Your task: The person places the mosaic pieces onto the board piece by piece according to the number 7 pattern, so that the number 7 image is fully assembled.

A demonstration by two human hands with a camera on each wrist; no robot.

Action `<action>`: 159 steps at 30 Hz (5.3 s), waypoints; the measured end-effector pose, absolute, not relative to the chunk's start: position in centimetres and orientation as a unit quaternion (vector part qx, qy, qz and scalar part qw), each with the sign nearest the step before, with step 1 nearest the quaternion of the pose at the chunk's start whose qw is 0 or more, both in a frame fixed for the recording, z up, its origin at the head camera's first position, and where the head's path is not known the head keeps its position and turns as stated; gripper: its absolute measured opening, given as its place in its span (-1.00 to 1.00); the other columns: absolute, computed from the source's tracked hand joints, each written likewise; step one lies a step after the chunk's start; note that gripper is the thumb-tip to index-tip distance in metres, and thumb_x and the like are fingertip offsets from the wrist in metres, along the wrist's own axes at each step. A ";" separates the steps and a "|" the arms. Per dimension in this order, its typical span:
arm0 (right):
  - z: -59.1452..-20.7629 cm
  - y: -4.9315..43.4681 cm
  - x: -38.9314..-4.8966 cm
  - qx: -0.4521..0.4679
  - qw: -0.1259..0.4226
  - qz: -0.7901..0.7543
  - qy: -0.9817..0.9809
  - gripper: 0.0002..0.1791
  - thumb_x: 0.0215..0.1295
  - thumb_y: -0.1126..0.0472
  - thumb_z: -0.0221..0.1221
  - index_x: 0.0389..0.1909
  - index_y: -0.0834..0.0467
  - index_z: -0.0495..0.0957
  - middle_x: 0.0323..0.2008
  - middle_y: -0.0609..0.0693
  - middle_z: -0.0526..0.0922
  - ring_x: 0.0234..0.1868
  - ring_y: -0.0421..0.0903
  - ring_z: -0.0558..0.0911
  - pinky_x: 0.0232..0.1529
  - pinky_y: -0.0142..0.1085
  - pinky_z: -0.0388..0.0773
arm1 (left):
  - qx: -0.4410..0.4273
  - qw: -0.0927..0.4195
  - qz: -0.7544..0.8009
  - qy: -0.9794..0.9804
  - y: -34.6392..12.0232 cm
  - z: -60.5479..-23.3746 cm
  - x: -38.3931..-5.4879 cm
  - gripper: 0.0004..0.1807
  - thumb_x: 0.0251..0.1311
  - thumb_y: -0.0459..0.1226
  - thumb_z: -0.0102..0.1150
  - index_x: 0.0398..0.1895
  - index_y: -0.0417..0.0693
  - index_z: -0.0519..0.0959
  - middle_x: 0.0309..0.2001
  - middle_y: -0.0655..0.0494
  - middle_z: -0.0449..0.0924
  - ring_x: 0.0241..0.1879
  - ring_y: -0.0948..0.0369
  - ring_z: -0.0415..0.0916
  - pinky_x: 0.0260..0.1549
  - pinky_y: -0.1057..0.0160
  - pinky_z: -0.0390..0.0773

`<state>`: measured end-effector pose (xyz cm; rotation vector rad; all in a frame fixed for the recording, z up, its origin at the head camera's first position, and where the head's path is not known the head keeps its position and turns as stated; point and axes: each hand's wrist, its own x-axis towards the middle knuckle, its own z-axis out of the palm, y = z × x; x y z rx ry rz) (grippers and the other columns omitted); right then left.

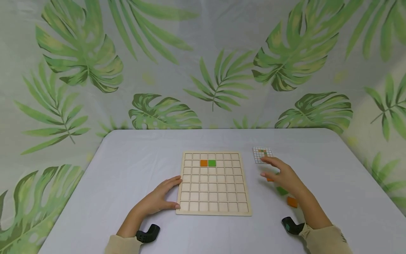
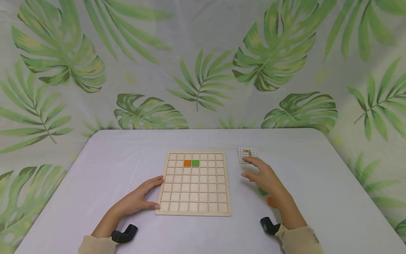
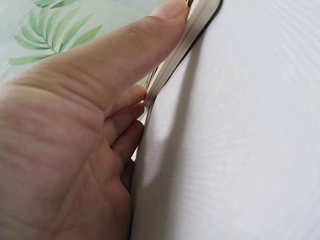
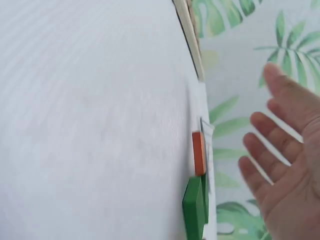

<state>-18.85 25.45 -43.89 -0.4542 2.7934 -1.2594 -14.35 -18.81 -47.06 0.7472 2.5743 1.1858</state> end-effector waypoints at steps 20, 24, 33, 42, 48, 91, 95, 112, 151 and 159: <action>-47.0 29.0 -18.3 -0.140 0.031 -0.365 0.920 -0.61 0.12 0.12 0.22 -0.04 0.19 0.50 0.08 0.17 0.40 0.17 0.21 0.24 0.12 0.14 0.10 | 0.258 0.103 0.394 0.876 -18.7 -46.9 -14.5 -0.07 -0.17 0.01 0.35 0.30 -0.12 0.19 0.35 0.04 0.02 0.31 -0.02 -0.11 0.18 -0.11 -0.04; -46.7 28.9 -18.3 -0.124 0.029 -0.368 0.921 -0.60 0.13 0.10 0.21 -0.03 0.17 0.47 0.07 0.17 0.41 0.15 0.21 0.28 0.10 0.13 0.15 | 0.261 0.099 0.396 0.875 -18.7 -47.0 -14.5 -0.07 -0.18 0.01 0.35 0.29 -0.14 0.19 0.35 0.02 0.03 0.31 -0.03 -0.11 0.18 -0.11 -0.03; -44.9 27.6 -18.9 -0.136 0.002 -0.357 0.924 -0.58 0.18 0.07 0.15 0.01 0.20 0.45 -0.02 0.17 0.48 0.06 0.22 0.39 0.00 0.11 0.30 | 0.257 0.100 0.398 0.875 -18.8 -47.1 -14.4 -0.06 -0.18 0.02 0.34 0.29 -0.14 0.19 0.35 0.02 0.02 0.31 -0.03 -0.11 0.18 -0.11 -0.04; -42.5 24.3 -21.0 -0.188 -0.051 -0.382 0.904 -0.63 0.15 0.16 0.19 -0.02 0.18 0.46 -0.07 0.08 0.48 -0.02 0.09 0.43 -0.05 0.04 0.36 | 0.258 0.100 0.400 0.874 -18.9 -47.2 -14.4 -0.07 -0.18 0.01 0.35 0.29 -0.16 0.19 0.35 0.00 0.02 0.31 -0.04 -0.11 0.17 -0.13 -0.03; -41.5 21.3 -22.8 -0.218 -0.072 -0.403 0.886 -0.62 0.11 0.16 0.21 -0.04 0.20 0.48 -0.11 0.07 0.49 -0.06 0.06 0.46 -0.02 0.00 0.36 | 0.258 0.100 0.400 0.874 -18.8 -47.1 -14.3 -0.07 -0.18 0.00 0.35 0.29 -0.15 0.20 0.35 0.00 0.02 0.31 -0.04 -0.11 0.17 -0.13 -0.03; -43.6 14.9 -23.9 -0.234 0.062 -0.391 0.888 -0.41 0.12 0.15 0.23 0.18 0.21 0.33 0.05 0.12 0.42 0.07 0.06 0.38 0.05 -0.07 0.33 | 0.262 0.101 0.404 0.871 -18.7 -47.2 -14.3 -0.09 -0.15 0.00 0.33 0.29 -0.14 0.20 0.35 0.00 0.02 0.31 -0.05 -0.12 0.17 -0.14 -0.05; -42.5 16.5 -23.3 -0.235 0.033 -0.392 0.889 -0.39 0.11 0.11 0.23 0.19 0.17 0.31 0.08 0.10 0.40 0.08 0.07 0.37 0.04 0.01 0.31 | 0.262 0.098 0.403 0.871 -18.8 -47.2 -14.3 -0.09 -0.15 0.00 0.34 0.29 -0.14 0.20 0.34 0.01 0.03 0.31 -0.05 -0.12 0.17 -0.14 -0.04; -43.5 25.1 -18.9 -0.167 -0.030 -0.358 0.918 -0.30 0.06 0.00 0.24 0.19 0.23 0.30 0.09 0.18 0.40 0.07 0.16 0.35 0.03 0.10 0.26 | 0.265 0.094 0.399 0.873 -18.9 -47.4 -14.5 -0.08 -0.17 0.01 0.34 0.29 -0.13 0.21 0.34 0.03 0.03 0.31 -0.02 -0.10 0.18 -0.10 -0.03; -45.2 28.1 -17.7 -0.128 -0.068 -0.333 0.932 -0.62 0.11 0.25 0.23 -0.02 0.21 0.46 -0.09 0.14 0.50 -0.10 0.08 0.47 -0.11 -0.01 0.42 | 0.260 0.095 0.397 0.875 -18.9 -47.4 -14.5 -0.08 -0.17 0.01 0.35 0.28 -0.16 0.20 0.34 0.01 0.04 0.31 -0.04 -0.10 0.18 -0.11 -0.03; -43.1 24.3 -19.1 -0.185 -0.103 -0.351 0.912 -0.62 0.08 0.28 0.25 -0.04 0.21 0.49 -0.11 0.08 0.51 -0.10 0.04 0.47 -0.11 -0.03 0.42 | 0.262 0.095 0.395 0.875 -18.9 -47.4 -14.5 -0.07 -0.17 0.02 0.34 0.29 -0.16 0.20 0.34 0.02 0.04 0.31 -0.03 -0.10 0.18 -0.10 -0.03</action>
